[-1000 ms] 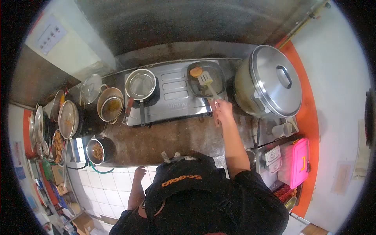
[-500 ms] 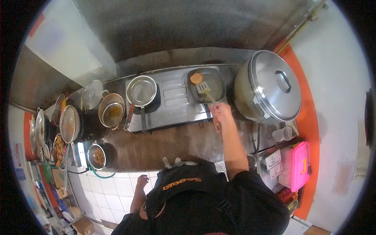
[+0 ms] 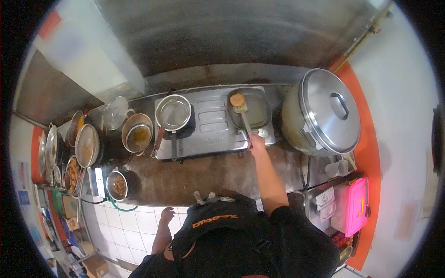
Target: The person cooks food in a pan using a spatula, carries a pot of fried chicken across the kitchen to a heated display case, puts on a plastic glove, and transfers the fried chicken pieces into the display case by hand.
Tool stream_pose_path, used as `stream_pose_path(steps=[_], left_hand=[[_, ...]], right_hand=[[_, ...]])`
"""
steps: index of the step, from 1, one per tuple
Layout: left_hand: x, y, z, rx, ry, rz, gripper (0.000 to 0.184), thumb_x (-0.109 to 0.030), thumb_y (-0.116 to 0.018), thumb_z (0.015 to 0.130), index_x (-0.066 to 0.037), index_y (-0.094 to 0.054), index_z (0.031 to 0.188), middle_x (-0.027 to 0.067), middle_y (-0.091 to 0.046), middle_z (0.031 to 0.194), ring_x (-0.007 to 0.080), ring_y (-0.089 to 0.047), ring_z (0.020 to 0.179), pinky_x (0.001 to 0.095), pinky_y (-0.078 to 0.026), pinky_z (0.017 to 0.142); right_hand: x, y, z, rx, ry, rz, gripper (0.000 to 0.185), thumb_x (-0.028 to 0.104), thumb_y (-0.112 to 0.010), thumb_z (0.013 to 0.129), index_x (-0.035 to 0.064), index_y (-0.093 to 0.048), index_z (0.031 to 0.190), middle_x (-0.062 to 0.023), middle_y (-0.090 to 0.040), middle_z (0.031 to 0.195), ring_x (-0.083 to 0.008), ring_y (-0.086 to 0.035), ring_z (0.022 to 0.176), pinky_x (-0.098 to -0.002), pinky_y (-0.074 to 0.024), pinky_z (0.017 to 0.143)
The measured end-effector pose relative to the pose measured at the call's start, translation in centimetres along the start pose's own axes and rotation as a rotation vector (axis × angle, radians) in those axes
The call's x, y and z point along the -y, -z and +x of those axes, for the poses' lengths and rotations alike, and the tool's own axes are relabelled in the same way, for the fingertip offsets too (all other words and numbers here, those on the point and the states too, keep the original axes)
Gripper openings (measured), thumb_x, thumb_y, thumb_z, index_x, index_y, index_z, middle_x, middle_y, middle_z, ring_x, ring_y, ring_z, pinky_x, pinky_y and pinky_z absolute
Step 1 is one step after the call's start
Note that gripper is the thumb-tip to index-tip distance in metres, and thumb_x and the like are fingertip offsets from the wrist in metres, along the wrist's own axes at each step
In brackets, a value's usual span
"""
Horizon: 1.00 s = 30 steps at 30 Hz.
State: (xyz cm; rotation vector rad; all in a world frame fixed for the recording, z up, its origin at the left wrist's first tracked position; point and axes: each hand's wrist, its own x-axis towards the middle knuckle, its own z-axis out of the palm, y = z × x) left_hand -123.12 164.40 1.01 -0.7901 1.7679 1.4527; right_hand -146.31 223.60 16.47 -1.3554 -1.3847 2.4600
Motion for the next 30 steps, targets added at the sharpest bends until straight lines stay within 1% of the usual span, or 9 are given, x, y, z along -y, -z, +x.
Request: stream_pose_path(steps=[5, 11, 15, 17, 20, 23, 25, 27, 30], left_hand=[[-0.1, -0.8, -1.2, 0.029, -0.070, -0.007, 0.029, -0.001, -0.063, 0.076, 0.001, -0.063, 0.106, 0.0144, -0.070, 0.085, 0.0191, -0.066, 0.066, 0.0315, -0.055, 0.058], [-0.4, -0.9, -2.2, -0.028, -0.021, 0.049, 0.031, 0.001, -0.064, 0.076, 0.001, -0.063, 0.107, 0.0160, -0.069, 0.085, 0.0209, -0.066, 0.070, 0.0315, -0.055, 0.059], [2.4, 1.3, -2.2, 0.015, -0.199, -0.198, 0.025, 0.004, -0.058, 0.077, -0.002, -0.067, 0.100, 0.0114, -0.070, 0.089, 0.0189, -0.067, 0.072, 0.0297, -0.056, 0.063], [3.5, 1.3, -3.3, -0.158, -0.277, 0.347, 0.020, 0.003, -0.059, 0.074, -0.002, -0.069, 0.091, 0.0083, -0.070, 0.088, 0.0181, -0.066, 0.073, 0.0283, -0.055, 0.065], [7.3, 1.8, -4.8, -0.209, -0.348, 0.349, 0.021, 0.002, -0.059, 0.074, -0.006, -0.070, 0.090, 0.0106, -0.070, 0.088, 0.0210, -0.066, 0.079, 0.0318, -0.054, 0.071], [9.3, 1.4, -8.8, -0.252, -0.308, 0.429, 0.023, -0.005, -0.060, 0.075, -0.007, -0.070, 0.096, 0.0146, -0.069, 0.091, 0.0255, -0.066, 0.085, 0.0357, -0.054, 0.076], [7.3, -1.4, -13.9, -0.424, -0.126, 0.628, 0.025, -0.012, -0.061, 0.076, -0.007, -0.069, 0.100, 0.0167, -0.069, 0.092, 0.0289, -0.066, 0.087, 0.0380, -0.053, 0.078], [8.9, -1.4, -16.0, -0.461, -0.101, 0.538, 0.028, -0.017, -0.061, 0.077, -0.007, -0.068, 0.103, 0.0183, -0.069, 0.094, 0.0320, -0.065, 0.089, 0.0396, -0.052, 0.080], [8.8, -3.2, -19.5, -0.469, -0.090, 0.771, 0.030, -0.019, -0.060, 0.078, -0.007, -0.068, 0.105, 0.0199, -0.068, 0.099, 0.0343, -0.064, 0.095, 0.0405, -0.051, 0.085]], right_hand=[[-2.5, 0.4, -1.7, -0.368, 0.149, -0.397, 0.039, 0.038, -0.064, 0.088, -0.0015, -0.064, 0.089, -0.0126, -0.060, 0.072, -0.0214, -0.055, 0.055, -0.0332, -0.0472, 0.049], [-7.3, 6.2, -3.0, -0.838, 0.604, -0.502, 0.029, 0.025, -0.062, 0.082, -0.0029, -0.066, 0.091, -0.0183, -0.067, 0.084, -0.0313, -0.065, 0.080, -0.0387, -0.0506, 0.077], [-10.4, 14.1, 1.0, -0.647, 0.739, -0.515, 0.014, 0.005, -0.062, 0.081, -0.0008, -0.066, 0.093, -0.0150, -0.068, 0.087, -0.0259, -0.065, 0.081, -0.0333, -0.0511, 0.077], [-13.2, 17.3, 5.1, -0.427, 0.912, -0.534, 0.015, -0.003, -0.063, 0.080, 0.0000, -0.065, 0.094, -0.0119, -0.069, 0.090, -0.0219, -0.065, 0.083, -0.0310, -0.0510, 0.077], [-13.6, 15.9, 5.9, -0.063, 0.687, -0.419, 0.015, -0.004, -0.067, 0.079, 0.0001, -0.065, 0.093, -0.0075, -0.068, 0.095, -0.0168, -0.063, 0.086, -0.0288, -0.0508, 0.077], [-15.9, 13.4, 5.7, 0.018, 0.933, -0.224, 0.016, 0.002, -0.072, 0.080, -0.0015, -0.065, 0.094, -0.0071, -0.067, 0.098, -0.0166, -0.063, 0.086, -0.0305, -0.0521, 0.077], [-18.0, 12.8, 8.5, 0.148, 0.948, -0.121, 0.039, 0.013, -0.079, 0.076, -0.0002, -0.061, 0.107, -0.0128, -0.064, 0.108, -0.0235, -0.063, 0.095, -0.0399, -0.0495, 0.088], [-17.4, 12.4, 7.3, -0.064, 0.803, -0.773, 0.041, 0.022, -0.075, 0.081, -0.0009, -0.061, 0.111, -0.0168, -0.064, 0.109, -0.0276, -0.062, 0.101, -0.0411, -0.0484, 0.091], [-16.9, 10.0, 6.4, -0.121, 0.580, -0.689, 0.049, 0.031, -0.067, 0.088, -0.0019, -0.057, 0.122, -0.0216, -0.059, 0.122, -0.0334, -0.056, 0.114, -0.0442, -0.0447, 0.097]])
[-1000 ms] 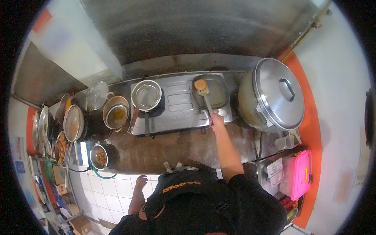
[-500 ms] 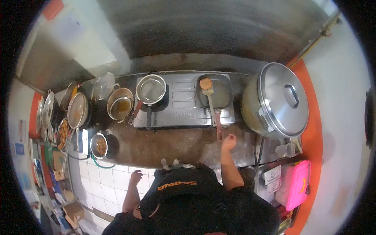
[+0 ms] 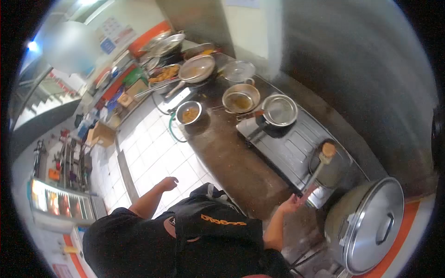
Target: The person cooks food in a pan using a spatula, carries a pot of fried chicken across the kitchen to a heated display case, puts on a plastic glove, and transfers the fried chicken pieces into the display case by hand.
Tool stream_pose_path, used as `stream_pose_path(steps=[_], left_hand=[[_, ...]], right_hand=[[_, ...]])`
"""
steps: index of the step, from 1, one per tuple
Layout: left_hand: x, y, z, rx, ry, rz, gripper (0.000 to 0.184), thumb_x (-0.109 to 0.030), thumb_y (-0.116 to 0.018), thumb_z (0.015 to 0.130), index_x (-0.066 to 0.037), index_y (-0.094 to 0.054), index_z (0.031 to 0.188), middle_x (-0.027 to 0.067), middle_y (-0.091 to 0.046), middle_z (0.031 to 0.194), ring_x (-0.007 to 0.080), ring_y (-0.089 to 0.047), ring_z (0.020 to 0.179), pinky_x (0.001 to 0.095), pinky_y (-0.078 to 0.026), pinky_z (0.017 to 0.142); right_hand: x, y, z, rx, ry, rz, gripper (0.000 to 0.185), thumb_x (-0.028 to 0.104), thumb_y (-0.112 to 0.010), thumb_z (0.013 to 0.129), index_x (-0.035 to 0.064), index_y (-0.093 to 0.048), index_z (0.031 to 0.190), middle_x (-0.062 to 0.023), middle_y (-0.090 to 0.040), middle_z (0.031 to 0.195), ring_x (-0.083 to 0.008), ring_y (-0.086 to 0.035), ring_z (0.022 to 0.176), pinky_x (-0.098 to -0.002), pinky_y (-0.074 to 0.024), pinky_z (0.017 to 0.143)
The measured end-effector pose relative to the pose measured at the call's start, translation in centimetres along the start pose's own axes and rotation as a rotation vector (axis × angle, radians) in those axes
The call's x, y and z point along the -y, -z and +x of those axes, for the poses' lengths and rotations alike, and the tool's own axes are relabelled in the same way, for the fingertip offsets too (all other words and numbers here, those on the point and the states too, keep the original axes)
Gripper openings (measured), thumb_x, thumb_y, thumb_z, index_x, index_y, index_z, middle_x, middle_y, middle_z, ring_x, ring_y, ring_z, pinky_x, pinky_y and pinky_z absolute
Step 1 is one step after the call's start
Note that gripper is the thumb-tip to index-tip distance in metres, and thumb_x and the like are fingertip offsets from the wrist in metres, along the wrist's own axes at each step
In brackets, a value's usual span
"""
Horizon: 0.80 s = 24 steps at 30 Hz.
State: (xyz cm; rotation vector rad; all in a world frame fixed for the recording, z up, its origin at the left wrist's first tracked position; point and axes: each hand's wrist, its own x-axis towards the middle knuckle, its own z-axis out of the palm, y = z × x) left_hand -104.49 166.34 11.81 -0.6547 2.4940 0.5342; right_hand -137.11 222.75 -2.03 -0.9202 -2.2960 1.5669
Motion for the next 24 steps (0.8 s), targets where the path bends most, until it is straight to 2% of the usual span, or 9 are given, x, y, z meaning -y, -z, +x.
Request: stream_pose_path(steps=[2, 5, 9, 10, 14, 17, 19, 21, 24], left_hand=[[-0.4, -0.2, -3.1, -0.026, 0.058, -0.092, 0.031, -0.019, -0.061, 0.078, -0.008, -0.068, 0.106, 0.0196, -0.068, 0.101, 0.0342, -0.064, 0.097, 0.0401, -0.051, 0.086], [-1.4, 0.0, -6.0, 0.063, 0.258, -0.071, 0.034, -0.020, -0.062, 0.079, -0.010, -0.066, 0.112, 0.0180, -0.067, 0.106, 0.0342, -0.062, 0.102, 0.0404, -0.050, 0.089], [3.4, -3.5, -7.9, 0.150, 0.310, -0.114, 0.037, -0.021, -0.062, 0.080, -0.012, -0.065, 0.116, 0.0169, -0.065, 0.113, 0.0326, -0.060, 0.107, 0.0405, -0.048, 0.094], [3.6, -3.3, -8.8, 0.173, 0.353, -0.168, 0.038, -0.021, -0.062, 0.080, -0.012, -0.065, 0.116, 0.0169, -0.065, 0.114, 0.0324, -0.059, 0.109, 0.0404, -0.047, 0.094], [9.5, -4.9, -8.6, 0.111, 0.267, -0.143, 0.033, -0.022, -0.064, 0.081, -0.010, -0.066, 0.112, 0.0169, -0.067, 0.103, 0.0285, -0.064, 0.095, 0.0395, -0.050, 0.086], [12.8, -4.6, -9.2, 0.063, 0.306, -0.234, 0.036, -0.022, -0.063, 0.081, -0.010, -0.065, 0.114, 0.0180, -0.067, 0.104, 0.0303, -0.064, 0.097, 0.0398, -0.051, 0.086], [16.1, -4.6, -9.1, 0.058, 0.352, -0.340, 0.037, -0.022, -0.061, 0.080, -0.011, -0.065, 0.116, 0.0186, -0.067, 0.107, 0.0318, -0.063, 0.102, 0.0399, -0.050, 0.088], [20.9, -7.5, -9.4, 0.054, 0.377, -0.458, 0.035, -0.022, -0.062, 0.081, -0.010, -0.066, 0.114, 0.0186, -0.067, 0.107, 0.0311, -0.063, 0.102, 0.0397, -0.050, 0.088], [28.8, -11.2, -9.9, 0.117, 0.245, -0.518, 0.029, -0.018, -0.063, 0.078, -0.012, -0.070, 0.106, 0.0111, -0.067, 0.112, 0.0261, -0.063, 0.103, 0.0355, -0.051, 0.090]], right_hand=[[-0.9, -0.9, 0.5, -0.094, 0.006, -0.031, 0.053, 0.034, -0.064, 0.089, -0.0023, -0.054, 0.127, -0.0242, -0.055, 0.127, -0.0363, -0.053, 0.118, -0.0455, -0.0431, 0.099], [-1.7, -1.6, 1.2, -0.369, 0.313, -0.431, 0.046, 0.033, -0.064, 0.089, -0.0076, -0.062, 0.111, -0.0240, -0.066, 0.104, -0.0347, -0.062, 0.100, -0.0424, -0.0489, 0.090], [1.4, -0.4, 0.8, -0.302, 0.250, -0.272, 0.053, 0.038, -0.058, 0.093, -0.0108, -0.059, 0.112, -0.0251, -0.063, 0.113, -0.0380, -0.057, 0.109, -0.0452, -0.0438, 0.097], [1.1, -0.3, 1.0, -0.258, 0.159, -0.395, 0.051, 0.036, -0.045, 0.099, -0.0041, -0.050, 0.129, -0.0247, -0.058, 0.123, -0.0392, -0.056, 0.112, -0.0477, -0.0442, 0.096], [0.2, -1.4, 1.8, -0.452, 0.383, -0.283, 0.044, 0.028, -0.049, 0.098, -0.0041, -0.052, 0.127, -0.0242, -0.059, 0.122, -0.0377, -0.058, 0.110, -0.0472, -0.0450, 0.095], [-10.0, -3.3, 6.3, -0.537, 0.481, -0.647, 0.040, 0.025, -0.050, 0.096, 0.0006, -0.056, 0.127, -0.0211, -0.057, 0.126, -0.0353, -0.057, 0.114, -0.0464, -0.0440, 0.097], [0.9, -3.2, -3.0, -0.124, -0.121, -0.604, 0.039, 0.022, -0.051, 0.094, 0.0029, -0.057, 0.127, -0.0196, -0.056, 0.128, -0.0342, -0.055, 0.116, -0.0474, -0.0438, 0.097], [-1.2, -6.4, -8.2, -0.410, 0.028, -0.491, 0.038, 0.025, -0.052, 0.093, -0.0075, -0.060, 0.110, -0.0246, -0.064, 0.107, -0.0376, -0.062, 0.099, -0.0428, -0.0507, 0.084], [-1.2, -11.8, -20.3, -0.225, 0.057, -0.408, 0.030, 0.017, -0.057, 0.088, -0.0080, -0.060, 0.105, -0.0209, -0.063, 0.110, -0.0341, -0.063, 0.097, -0.0403, -0.0496, 0.085]])
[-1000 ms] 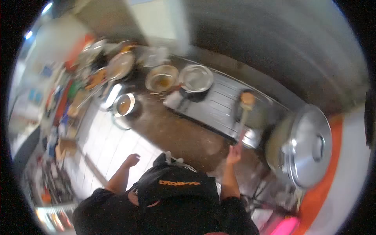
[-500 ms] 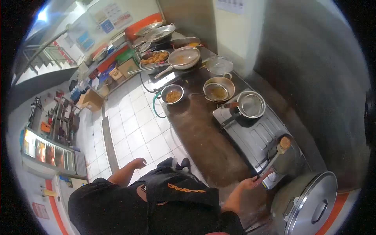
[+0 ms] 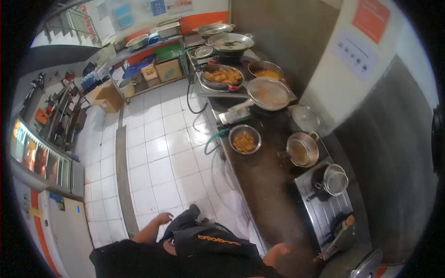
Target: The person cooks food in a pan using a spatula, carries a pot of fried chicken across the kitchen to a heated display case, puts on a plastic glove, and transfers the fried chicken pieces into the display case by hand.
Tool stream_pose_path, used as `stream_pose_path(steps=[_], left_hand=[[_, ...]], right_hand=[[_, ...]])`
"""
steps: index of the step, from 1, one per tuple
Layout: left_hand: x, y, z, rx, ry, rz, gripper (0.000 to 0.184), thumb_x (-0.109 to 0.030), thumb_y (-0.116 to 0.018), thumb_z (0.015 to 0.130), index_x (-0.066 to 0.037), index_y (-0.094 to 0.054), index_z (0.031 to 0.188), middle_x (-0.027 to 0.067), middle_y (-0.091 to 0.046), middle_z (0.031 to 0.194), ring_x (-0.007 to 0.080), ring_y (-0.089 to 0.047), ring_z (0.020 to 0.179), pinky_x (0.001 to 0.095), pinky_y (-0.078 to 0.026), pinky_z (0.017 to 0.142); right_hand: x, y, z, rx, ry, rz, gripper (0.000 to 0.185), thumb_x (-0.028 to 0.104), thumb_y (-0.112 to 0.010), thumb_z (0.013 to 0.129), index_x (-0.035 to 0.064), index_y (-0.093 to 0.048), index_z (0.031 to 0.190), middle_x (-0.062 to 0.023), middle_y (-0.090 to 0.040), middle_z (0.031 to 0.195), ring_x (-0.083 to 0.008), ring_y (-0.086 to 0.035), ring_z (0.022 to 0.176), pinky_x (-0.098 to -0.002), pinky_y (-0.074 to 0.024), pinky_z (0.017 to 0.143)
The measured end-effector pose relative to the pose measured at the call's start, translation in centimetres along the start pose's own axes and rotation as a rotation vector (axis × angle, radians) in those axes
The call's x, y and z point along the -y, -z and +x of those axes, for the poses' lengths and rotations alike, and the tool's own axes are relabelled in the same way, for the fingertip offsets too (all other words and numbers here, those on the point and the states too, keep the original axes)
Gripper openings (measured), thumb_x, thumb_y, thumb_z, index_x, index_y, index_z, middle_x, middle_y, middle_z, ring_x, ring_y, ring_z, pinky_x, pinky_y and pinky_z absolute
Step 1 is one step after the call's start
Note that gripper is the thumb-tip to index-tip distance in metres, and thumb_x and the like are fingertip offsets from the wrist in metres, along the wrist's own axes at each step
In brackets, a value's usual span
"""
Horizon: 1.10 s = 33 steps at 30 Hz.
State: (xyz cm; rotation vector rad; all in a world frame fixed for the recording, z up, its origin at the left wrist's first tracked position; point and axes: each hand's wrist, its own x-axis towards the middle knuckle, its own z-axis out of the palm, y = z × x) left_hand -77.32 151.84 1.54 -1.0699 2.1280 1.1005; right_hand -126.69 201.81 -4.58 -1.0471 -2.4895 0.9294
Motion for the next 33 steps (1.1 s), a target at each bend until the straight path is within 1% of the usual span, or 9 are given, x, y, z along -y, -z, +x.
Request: stream_pose_path(steps=[4, 8, 10, 11, 14, 17, 23, 27, 33], left_hand=[[12.5, 2.7, 1.7, -0.087, -0.021, -0.474, 0.031, -0.014, -0.064, 0.073, -0.015, -0.072, 0.103, 0.0034, -0.067, 0.115, 0.0222, -0.063, 0.103, 0.0331, -0.051, 0.091], [15.3, 17.0, 5.2, -0.278, 0.028, -0.102, 0.027, -0.018, -0.062, 0.078, -0.012, -0.071, 0.103, 0.0112, -0.068, 0.107, 0.0278, -0.064, 0.100, 0.0380, -0.051, 0.089], [11.5, 25.9, 7.8, -0.538, 0.051, -0.051, 0.029, -0.020, -0.060, 0.081, -0.008, -0.069, 0.106, 0.0168, -0.069, 0.102, 0.0311, -0.065, 0.095, 0.0401, -0.052, 0.086], [9.4, 30.4, 10.0, -0.591, 0.022, -0.114, 0.030, -0.019, -0.060, 0.081, -0.007, -0.068, 0.108, 0.0174, -0.069, 0.101, 0.0301, -0.066, 0.093, 0.0390, -0.052, 0.084], [2.9, 42.1, 17.8, -0.554, -0.101, -0.387, 0.033, -0.020, -0.061, 0.082, -0.004, -0.066, 0.111, 0.0181, -0.069, 0.098, 0.0263, -0.066, 0.088, 0.0359, -0.052, 0.078], [-4.0, 51.8, 25.4, -0.489, -0.286, -0.512, 0.035, -0.022, -0.061, 0.084, -0.002, -0.064, 0.113, 0.0136, -0.070, 0.097, 0.0204, -0.065, 0.085, 0.0324, -0.051, 0.074], [-15.4, 68.5, 33.7, -0.297, -0.320, -0.606, 0.036, -0.016, -0.057, 0.086, -0.004, -0.060, 0.120, 0.0076, -0.069, 0.095, 0.0150, -0.063, 0.078, 0.0277, -0.049, 0.068], [-17.8, 77.2, 42.8, -0.292, -0.374, -0.600, 0.035, -0.017, -0.056, 0.086, -0.004, -0.061, 0.118, 0.0058, -0.068, 0.088, 0.0130, -0.059, 0.071, 0.0270, -0.047, 0.064], [-22.9, 88.7, 61.0, -0.278, -0.281, -0.828, 0.048, -0.030, -0.057, 0.087, -0.004, -0.053, 0.127, 0.0069, -0.063, 0.097, 0.0136, -0.057, 0.078, 0.0289, -0.046, 0.067]], right_hand=[[6.3, 4.7, -15.1, 0.338, 0.062, -0.054, 0.034, 0.022, -0.063, 0.082, -0.0036, -0.060, 0.103, -0.0178, -0.063, 0.105, -0.0312, -0.062, 0.088, -0.0393, -0.0497, 0.076], [10.4, 0.0, -23.8, 0.881, 0.081, -0.063, 0.047, 0.042, -0.069, 0.077, 0.0061, -0.059, 0.105, -0.0136, -0.063, 0.097, -0.0289, -0.061, 0.074, -0.0375, -0.0489, 0.061], [11.5, -6.0, -24.6, 1.206, -0.358, 0.126, 0.045, 0.045, -0.068, 0.079, 0.0093, -0.056, 0.104, -0.0108, -0.061, 0.090, -0.0242, -0.059, 0.068, -0.0360, -0.0472, 0.053], [12.7, -7.9, -25.7, 1.265, -0.366, 0.185, 0.044, 0.042, -0.067, 0.080, 0.0086, -0.056, 0.106, -0.0115, -0.062, 0.090, -0.0232, -0.058, 0.067, -0.0355, -0.0471, 0.054], [25.0, -8.0, -33.0, 1.268, -0.358, 0.216, 0.008, 0.016, -0.059, 0.081, 0.0076, -0.059, 0.084, -0.0104, -0.064, 0.076, -0.0187, -0.057, 0.059, -0.0327, -0.0453, 0.054], [32.9, -12.6, -38.7, 1.578, -0.249, 0.074, 0.031, 0.033, -0.064, 0.084, 0.0052, -0.061, 0.097, -0.0083, -0.064, 0.080, -0.0153, -0.057, 0.063, -0.0316, -0.0472, 0.057], [47.4, -22.2, -52.8, 1.829, -0.046, 0.148, 0.029, 0.032, -0.064, 0.086, 0.0033, -0.063, 0.093, -0.0055, -0.063, 0.077, -0.0101, -0.054, 0.061, -0.0249, -0.0433, 0.053], [53.9, -29.7, -62.2, 1.682, -0.068, 0.398, 0.023, 0.027, -0.058, 0.093, 0.0061, -0.059, 0.101, -0.0025, -0.063, 0.080, -0.0075, -0.052, 0.060, -0.0215, -0.0395, 0.048], [68.1, -39.0, -69.6, 1.004, -0.316, 0.758, 0.027, 0.034, -0.055, 0.095, 0.0097, -0.055, 0.109, -0.0020, -0.059, 0.087, -0.0090, -0.053, 0.067, -0.0241, -0.0432, 0.053]])
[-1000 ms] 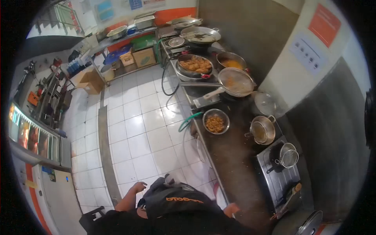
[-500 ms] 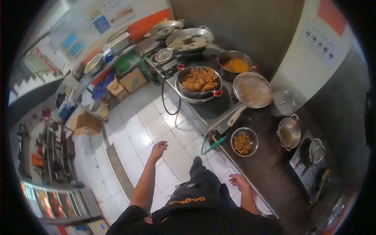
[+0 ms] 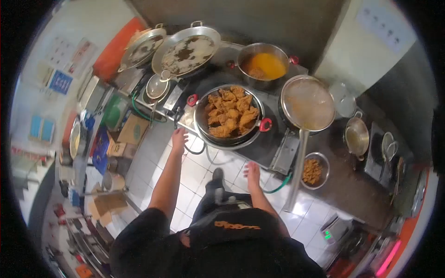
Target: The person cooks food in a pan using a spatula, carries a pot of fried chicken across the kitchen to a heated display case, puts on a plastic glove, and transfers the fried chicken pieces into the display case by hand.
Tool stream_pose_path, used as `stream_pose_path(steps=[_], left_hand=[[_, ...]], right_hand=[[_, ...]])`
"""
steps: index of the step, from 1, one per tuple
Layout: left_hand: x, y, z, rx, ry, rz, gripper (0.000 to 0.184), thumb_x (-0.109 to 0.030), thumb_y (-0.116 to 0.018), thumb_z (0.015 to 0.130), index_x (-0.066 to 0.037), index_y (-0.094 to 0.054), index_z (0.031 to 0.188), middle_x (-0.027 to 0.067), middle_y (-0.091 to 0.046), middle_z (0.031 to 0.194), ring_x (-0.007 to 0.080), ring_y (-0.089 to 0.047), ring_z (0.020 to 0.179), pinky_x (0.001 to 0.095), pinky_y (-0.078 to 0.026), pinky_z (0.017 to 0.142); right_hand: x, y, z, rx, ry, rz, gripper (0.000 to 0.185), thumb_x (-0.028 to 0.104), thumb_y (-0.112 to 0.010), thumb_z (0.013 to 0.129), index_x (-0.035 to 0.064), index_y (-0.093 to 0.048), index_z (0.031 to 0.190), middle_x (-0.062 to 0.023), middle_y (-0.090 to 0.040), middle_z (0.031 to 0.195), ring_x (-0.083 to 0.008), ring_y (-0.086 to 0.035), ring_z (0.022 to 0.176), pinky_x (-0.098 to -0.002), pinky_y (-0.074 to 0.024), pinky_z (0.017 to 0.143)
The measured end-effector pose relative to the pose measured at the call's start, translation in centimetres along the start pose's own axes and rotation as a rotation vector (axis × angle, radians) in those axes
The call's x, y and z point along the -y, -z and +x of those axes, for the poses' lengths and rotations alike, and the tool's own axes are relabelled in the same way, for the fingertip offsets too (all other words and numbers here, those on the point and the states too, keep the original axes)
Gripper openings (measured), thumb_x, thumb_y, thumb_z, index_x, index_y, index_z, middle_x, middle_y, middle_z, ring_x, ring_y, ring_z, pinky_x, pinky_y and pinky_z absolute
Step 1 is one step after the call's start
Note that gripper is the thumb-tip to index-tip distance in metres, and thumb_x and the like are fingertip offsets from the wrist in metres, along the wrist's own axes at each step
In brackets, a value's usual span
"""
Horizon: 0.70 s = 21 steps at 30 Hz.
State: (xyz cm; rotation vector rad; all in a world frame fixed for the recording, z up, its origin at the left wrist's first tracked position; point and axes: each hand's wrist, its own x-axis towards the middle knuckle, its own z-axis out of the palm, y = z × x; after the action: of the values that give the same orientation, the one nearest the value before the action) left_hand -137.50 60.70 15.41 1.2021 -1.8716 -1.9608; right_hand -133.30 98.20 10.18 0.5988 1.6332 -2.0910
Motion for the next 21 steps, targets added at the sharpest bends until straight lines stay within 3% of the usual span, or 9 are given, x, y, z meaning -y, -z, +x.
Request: stream_pose_path(steps=[3, 6, 7, 9, 12, 14, 15, 18, 21], left_hand=[[-1.9, -2.2, 10.1, -0.002, 0.136, -0.062, 0.059, -0.049, -0.056, 0.086, -0.004, -0.052, 0.125, 0.0085, -0.062, 0.101, 0.0176, -0.055, 0.091, 0.0351, -0.045, 0.077], [-2.3, -5.0, 17.9, 0.068, 0.385, -0.243, 0.068, -0.067, -0.052, 0.082, -0.007, -0.058, 0.113, 0.0103, -0.060, 0.104, 0.0248, -0.051, 0.105, 0.0414, -0.040, 0.092], [-1.5, -5.2, 20.4, 0.184, 0.400, -0.309, 0.062, -0.066, -0.052, 0.082, -0.009, -0.061, 0.107, 0.0102, -0.061, 0.105, 0.0275, -0.052, 0.107, 0.0427, -0.042, 0.093], [-2.1, -7.1, 20.3, 0.320, 0.394, -0.445, 0.061, -0.066, -0.051, 0.083, -0.010, -0.062, 0.105, 0.0097, -0.061, 0.105, 0.0275, -0.053, 0.106, 0.0441, -0.044, 0.091], [-3.0, -8.2, 19.5, 0.470, 0.359, -0.657, 0.064, -0.067, -0.044, 0.086, -0.012, -0.058, 0.116, 0.0101, -0.058, 0.117, 0.0288, -0.052, 0.111, 0.0457, -0.044, 0.094], [-1.8, -7.7, 20.1, 0.454, 0.274, -0.752, 0.072, -0.070, -0.040, 0.085, -0.014, -0.052, 0.129, 0.0109, -0.055, 0.127, 0.0308, -0.050, 0.118, 0.0456, -0.039, 0.103], [-6.3, -7.8, 15.9, 0.369, 0.313, -0.648, 0.077, -0.072, -0.037, 0.084, -0.015, -0.047, 0.135, 0.0120, -0.052, 0.132, 0.0326, -0.047, 0.121, 0.0471, -0.036, 0.105], [-3.7, -5.8, 18.5, 0.456, 0.440, -0.670, 0.071, -0.069, -0.035, 0.087, -0.011, -0.051, 0.125, 0.0133, -0.054, 0.123, 0.0325, -0.052, 0.113, 0.0483, -0.042, 0.098], [-4.5, -4.8, 16.6, 0.456, 0.507, -0.626, 0.079, -0.072, -0.038, 0.085, -0.008, -0.048, 0.130, 0.0143, -0.058, 0.117, 0.0331, -0.055, 0.107, 0.0460, -0.043, 0.098]], right_hand=[[-1.8, -4.0, 8.8, -0.298, 0.185, 0.175, 0.034, 0.042, -0.057, 0.093, 0.0132, -0.054, 0.110, 0.0009, -0.054, 0.087, -0.0087, -0.050, 0.069, -0.0236, -0.0413, 0.055], [6.0, -5.4, 11.2, -0.387, 0.078, 0.211, 0.046, 0.058, -0.062, 0.084, 0.0164, -0.059, 0.103, 0.0033, -0.052, 0.082, -0.0079, -0.048, 0.070, -0.0258, -0.0412, 0.060], [6.8, -5.3, 13.0, -0.396, -0.015, 0.266, 0.047, 0.057, -0.060, 0.086, 0.0155, -0.062, 0.108, 0.0006, -0.061, 0.093, -0.0127, -0.056, 0.082, -0.0318, -0.0468, 0.068], [9.3, -7.0, 14.2, -0.315, 0.077, 0.622, 0.064, 0.055, -0.062, 0.084, 0.0039, -0.056, 0.122, -0.0090, -0.061, 0.111, -0.0236, -0.061, 0.094, -0.0342, -0.0503, 0.079], [7.5, -5.3, 18.5, -0.323, -0.062, 0.803, 0.058, 0.053, -0.057, 0.090, 0.0082, -0.056, 0.126, -0.0107, -0.060, 0.124, -0.0269, -0.058, 0.111, -0.0431, -0.0470, 0.093], [7.2, -6.8, 19.2, -0.635, 0.046, 0.662, 0.057, 0.045, -0.057, 0.089, 0.0018, -0.053, 0.125, -0.0128, -0.060, 0.118, -0.0276, -0.059, 0.107, -0.0402, -0.0474, 0.094], [9.1, -8.8, 17.6, -0.701, 0.058, 0.683, 0.056, 0.044, -0.057, 0.088, 0.0009, -0.053, 0.124, -0.0128, -0.060, 0.117, -0.0277, -0.060, 0.105, -0.0400, -0.0478, 0.093], [7.5, -10.7, 15.7, -0.836, 0.142, 0.659, 0.055, 0.043, -0.055, 0.082, -0.0044, -0.061, 0.109, -0.0146, -0.061, 0.106, -0.0270, -0.060, 0.094, -0.0390, -0.0477, 0.086], [4.9, -11.9, 13.0, -1.104, 0.079, 0.511, 0.060, 0.049, -0.055, 0.078, -0.0084, -0.065, 0.095, -0.0174, -0.063, 0.093, -0.0279, -0.059, 0.086, -0.0395, -0.0456, 0.081]])
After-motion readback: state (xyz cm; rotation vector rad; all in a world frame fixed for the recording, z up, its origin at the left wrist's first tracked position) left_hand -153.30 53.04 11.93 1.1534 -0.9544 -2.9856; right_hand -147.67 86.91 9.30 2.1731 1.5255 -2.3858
